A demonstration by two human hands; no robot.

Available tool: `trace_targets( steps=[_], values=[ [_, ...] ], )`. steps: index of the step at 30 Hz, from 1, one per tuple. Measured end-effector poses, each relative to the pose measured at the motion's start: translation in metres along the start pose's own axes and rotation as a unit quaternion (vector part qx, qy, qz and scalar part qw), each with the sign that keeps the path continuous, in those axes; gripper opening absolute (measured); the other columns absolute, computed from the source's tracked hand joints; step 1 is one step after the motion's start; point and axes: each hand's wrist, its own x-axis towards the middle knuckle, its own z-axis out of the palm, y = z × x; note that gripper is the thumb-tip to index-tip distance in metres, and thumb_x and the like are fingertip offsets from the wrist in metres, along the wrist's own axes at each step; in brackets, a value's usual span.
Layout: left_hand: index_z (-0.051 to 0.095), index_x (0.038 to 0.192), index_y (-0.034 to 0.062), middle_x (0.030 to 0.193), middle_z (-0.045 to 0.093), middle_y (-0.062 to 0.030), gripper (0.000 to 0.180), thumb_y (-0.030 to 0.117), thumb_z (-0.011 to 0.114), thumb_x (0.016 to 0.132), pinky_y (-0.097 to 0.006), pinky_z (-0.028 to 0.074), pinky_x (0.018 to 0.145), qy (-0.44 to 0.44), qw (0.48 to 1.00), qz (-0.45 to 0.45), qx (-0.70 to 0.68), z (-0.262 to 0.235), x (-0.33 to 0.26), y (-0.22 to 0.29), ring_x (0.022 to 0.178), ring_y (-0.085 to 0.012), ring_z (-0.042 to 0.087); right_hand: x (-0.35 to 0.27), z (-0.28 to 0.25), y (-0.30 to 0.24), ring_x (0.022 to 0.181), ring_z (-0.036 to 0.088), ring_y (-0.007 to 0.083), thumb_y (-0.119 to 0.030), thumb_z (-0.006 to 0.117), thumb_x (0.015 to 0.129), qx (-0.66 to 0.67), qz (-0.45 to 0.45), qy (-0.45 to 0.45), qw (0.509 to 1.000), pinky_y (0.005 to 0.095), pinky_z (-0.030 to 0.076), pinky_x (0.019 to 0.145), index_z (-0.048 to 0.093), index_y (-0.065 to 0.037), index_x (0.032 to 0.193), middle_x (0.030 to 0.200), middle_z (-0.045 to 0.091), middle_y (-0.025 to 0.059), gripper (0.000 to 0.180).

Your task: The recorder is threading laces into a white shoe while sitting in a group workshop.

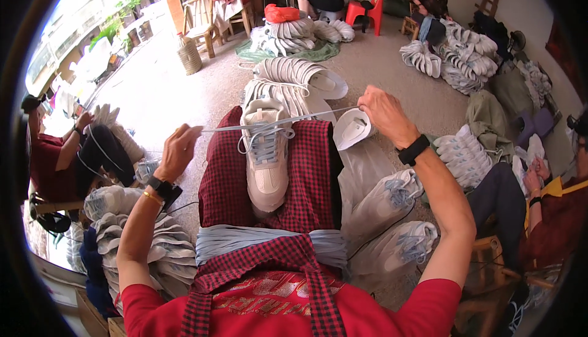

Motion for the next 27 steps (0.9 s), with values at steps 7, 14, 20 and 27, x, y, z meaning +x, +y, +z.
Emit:
trace_targets(
  steps=[7, 14, 20, 27],
  values=[
    [0.068, 0.104, 0.0034, 0.087, 0.059, -0.0126, 0.015, 0.002, 0.065, 0.089, -0.041, 0.050, 0.069, 0.002, 0.993, -0.069, 0.097, -0.014, -0.038, -0.038, 0.079, -0.0324, 0.061, 0.010, 0.010, -0.067, 0.067, 0.064, 0.0158, 0.003, 0.065, 0.086, 0.266, 0.082, 0.342, 0.898, 0.0314, 0.051, 0.058, 0.071, -0.006, 0.104, 0.085, 0.068, 0.0072, 0.021],
    [0.074, 0.099, 0.0029, 0.088, 0.056, -0.0119, 0.016, 0.000, 0.067, 0.085, -0.037, 0.046, 0.075, 0.086, 0.987, -0.105, 0.087, 0.014, -0.011, -0.029, 0.084, -0.0276, 0.056, 0.041, 0.063, -0.108, 0.075, 0.065, 0.0074, -0.009, 0.072, 0.089, 0.510, 0.112, 0.094, 0.847, 0.0250, 0.053, 0.068, 0.070, 0.000, 0.090, 0.082, 0.070, 0.0017, 0.010],
    [0.076, 0.101, 0.0035, 0.088, 0.065, -0.0126, 0.019, 0.001, 0.065, 0.086, -0.033, 0.050, 0.066, -0.002, 0.990, -0.078, -0.117, 0.042, 0.077, 0.051, 0.079, -0.0228, 0.063, 0.046, 0.075, -0.115, 0.074, 0.066, 0.0093, -0.008, 0.075, 0.083, 0.543, 0.136, 0.048, 0.827, 0.0269, 0.055, 0.071, 0.072, -0.002, 0.091, 0.081, 0.073, 0.0044, 0.010],
    [0.072, 0.084, 0.0026, 0.085, 0.068, -0.0141, 0.013, 0.002, 0.061, 0.077, -0.042, 0.046, 0.082, -0.132, 0.985, 0.008, -0.114, 0.069, 0.112, 0.083, 0.086, -0.0315, 0.063, 0.048, 0.078, -0.121, 0.076, 0.063, 0.0057, -0.006, 0.075, 0.086, 0.540, 0.137, 0.043, 0.830, 0.0238, 0.053, 0.073, 0.069, -0.002, 0.092, 0.083, 0.070, -0.0006, 0.010]
  ],
)
